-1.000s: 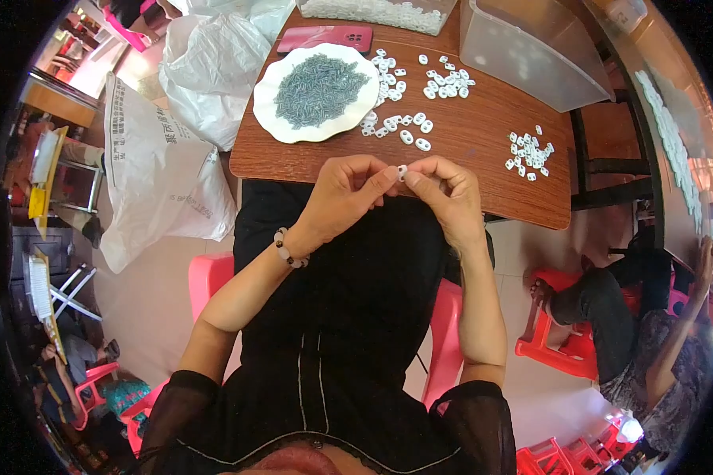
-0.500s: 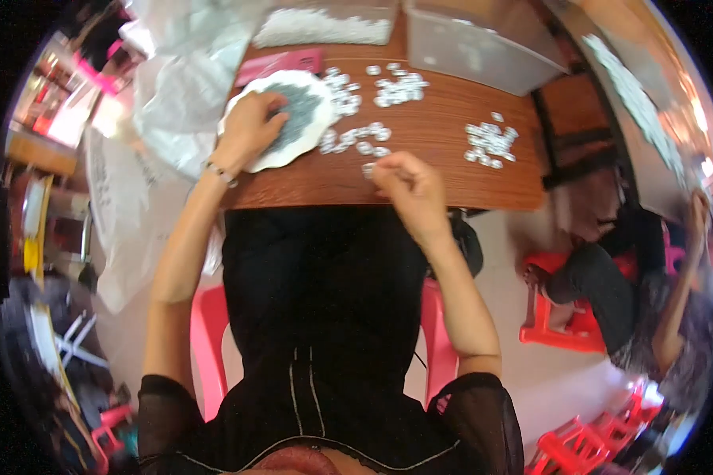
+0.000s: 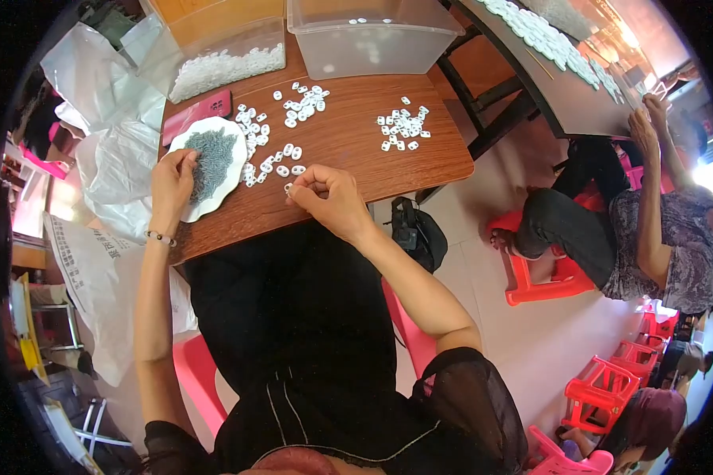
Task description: The recorder is manually inserting small grey circular components into white plastic housings at a workbench.
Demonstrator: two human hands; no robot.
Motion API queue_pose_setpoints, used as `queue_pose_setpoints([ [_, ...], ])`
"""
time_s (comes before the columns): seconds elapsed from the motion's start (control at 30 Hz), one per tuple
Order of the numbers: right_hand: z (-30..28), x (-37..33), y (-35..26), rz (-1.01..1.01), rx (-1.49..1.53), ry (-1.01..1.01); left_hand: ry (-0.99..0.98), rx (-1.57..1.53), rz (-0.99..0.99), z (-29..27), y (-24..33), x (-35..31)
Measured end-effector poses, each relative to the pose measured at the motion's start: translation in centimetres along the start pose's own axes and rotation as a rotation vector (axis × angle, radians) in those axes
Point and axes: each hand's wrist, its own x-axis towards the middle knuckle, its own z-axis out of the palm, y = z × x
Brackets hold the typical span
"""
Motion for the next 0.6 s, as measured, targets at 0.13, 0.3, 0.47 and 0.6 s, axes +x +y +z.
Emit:
queue_pose_setpoints([
  [0.13, 0.6, 0.4, 1.0, -0.061, 0.005, -0.019, 0.101, -0.028, 0.078, -0.5, -0.7, -0.9],
  [0.3, 0.5, -0.1, 0.0, -0.046, -0.082, 0.053, 0.082, -0.307, -0.095, 0.6, 0.2, -1.3],
  [0.47, 1.2, -0.4, -0.8, -0.046, 0.01, 0.08, 0.03, -0.551, -0.095, 0.9, 4.1, -3.0],
  [0.6, 1.6, -0.4, -0.3, -0.056, 0.01, 0.088, 0.068, -0.451, -0.124, 1.1, 2.7, -2.5],
])
